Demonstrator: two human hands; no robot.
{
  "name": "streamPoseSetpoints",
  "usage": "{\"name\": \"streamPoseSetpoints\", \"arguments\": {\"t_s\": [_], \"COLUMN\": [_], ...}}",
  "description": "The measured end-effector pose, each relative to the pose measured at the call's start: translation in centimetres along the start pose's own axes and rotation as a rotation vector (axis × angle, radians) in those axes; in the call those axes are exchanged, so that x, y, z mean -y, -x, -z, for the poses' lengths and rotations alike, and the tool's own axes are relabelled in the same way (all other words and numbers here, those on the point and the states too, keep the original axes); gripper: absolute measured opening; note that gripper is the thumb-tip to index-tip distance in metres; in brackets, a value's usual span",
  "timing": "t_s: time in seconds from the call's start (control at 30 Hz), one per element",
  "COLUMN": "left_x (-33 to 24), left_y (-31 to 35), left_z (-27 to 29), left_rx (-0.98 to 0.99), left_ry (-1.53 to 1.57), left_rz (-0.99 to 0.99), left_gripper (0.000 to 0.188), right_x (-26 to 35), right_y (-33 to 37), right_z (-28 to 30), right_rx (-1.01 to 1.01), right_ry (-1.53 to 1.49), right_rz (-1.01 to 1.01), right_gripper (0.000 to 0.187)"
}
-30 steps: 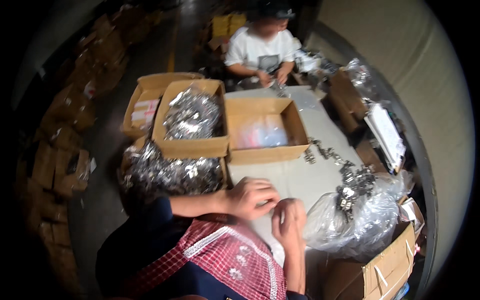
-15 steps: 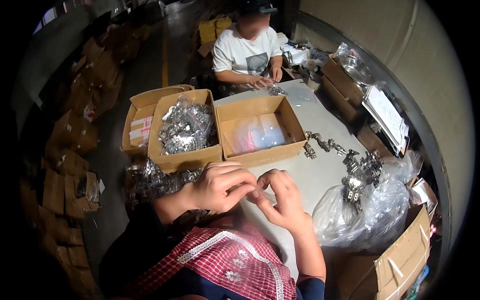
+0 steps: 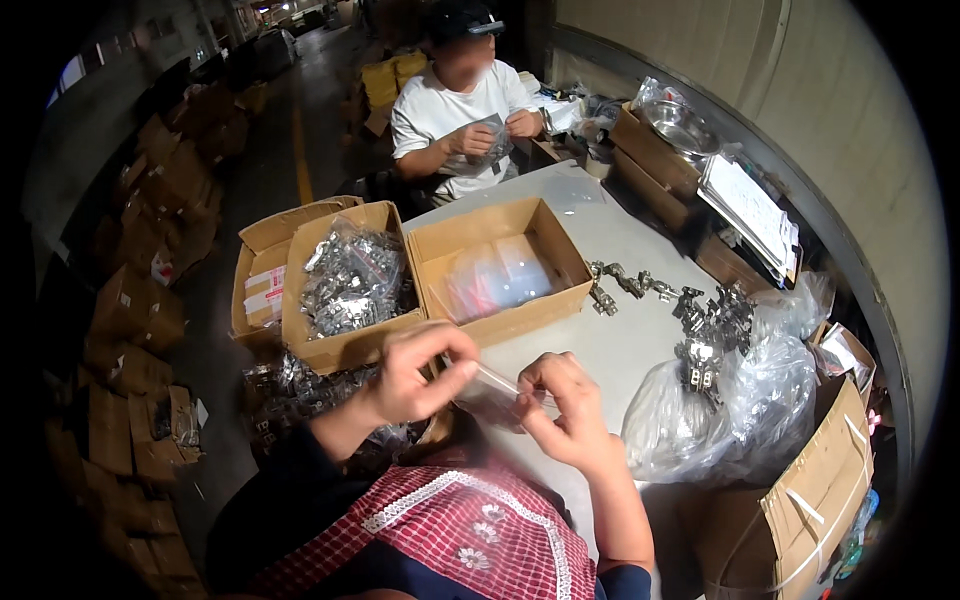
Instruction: The person places metal hinges into plastic bags, seals the bags, and puts them into a cardboard box.
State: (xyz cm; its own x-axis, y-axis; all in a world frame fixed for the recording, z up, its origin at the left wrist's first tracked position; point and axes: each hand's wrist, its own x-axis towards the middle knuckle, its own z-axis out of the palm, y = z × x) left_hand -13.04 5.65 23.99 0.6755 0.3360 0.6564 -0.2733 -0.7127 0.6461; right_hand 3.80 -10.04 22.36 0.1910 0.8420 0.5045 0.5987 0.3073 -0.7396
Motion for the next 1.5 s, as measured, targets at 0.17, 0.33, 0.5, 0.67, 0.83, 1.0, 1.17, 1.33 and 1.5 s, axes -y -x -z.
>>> {"name": "streamPoseSetpoints", "arguments": {"t_s": [0.17, 0.33, 0.5, 0.67, 0.83, 1.0, 1.17, 1.33, 1.5], "left_x": [0.4, 2.8, 3.7, 5.0, 5.1, 6.8, 17.2, 27.8, 29.2], "left_y": [0.7, -0.2, -0.9, -1.0, -2.4, -5.9, -10.7, -9.2, -10.4], "left_z": [3.9, 7.1, 9.5, 11.1, 15.4, 10.3, -0.3, -4.4, -4.3], "left_rx": [-0.083, -0.141, -0.204, -0.258, -0.523, -0.448, 0.058, 0.374, 0.355], "left_ry": [-0.098, -0.086, -0.134, -0.370, -0.354, -0.082, -0.558, -1.017, -1.041], "left_rz": [0.177, 0.286, 0.307, 0.249, 0.168, 0.094, 0.471, 0.658, 0.637], "left_gripper": [0.005, 0.005, 0.001, 0.002, 0.004, 0.004, 0.016, 0.031, 0.030], "right_x": [-1.8, -4.5, -6.6, -8.2, -17.2, -23.7, -23.1, -23.1, -24.5], "right_y": [-1.9, -5.7, -8.8, -9.8, -2.8, 6.9, 10.5, 11.8, 12.2], "right_z": [-1.7, -4.5, -6.8, -8.1, -4.6, -3.5, -6.6, -6.3, -6.0], "right_rx": [0.045, 0.036, 0.085, 0.100, -0.161, -0.462, -0.379, -0.432, -0.576], "right_ry": [-0.029, -0.213, -0.433, -0.441, -0.534, -0.381, -0.023, -0.088, -0.231], "right_rz": [0.052, -0.062, -0.101, -0.157, -0.466, -0.764, -0.630, -0.533, -0.612], "right_gripper": [0.006, 0.005, 0.006, 0.011, 0.012, 0.013, 0.012, 0.012, 0.008]}}
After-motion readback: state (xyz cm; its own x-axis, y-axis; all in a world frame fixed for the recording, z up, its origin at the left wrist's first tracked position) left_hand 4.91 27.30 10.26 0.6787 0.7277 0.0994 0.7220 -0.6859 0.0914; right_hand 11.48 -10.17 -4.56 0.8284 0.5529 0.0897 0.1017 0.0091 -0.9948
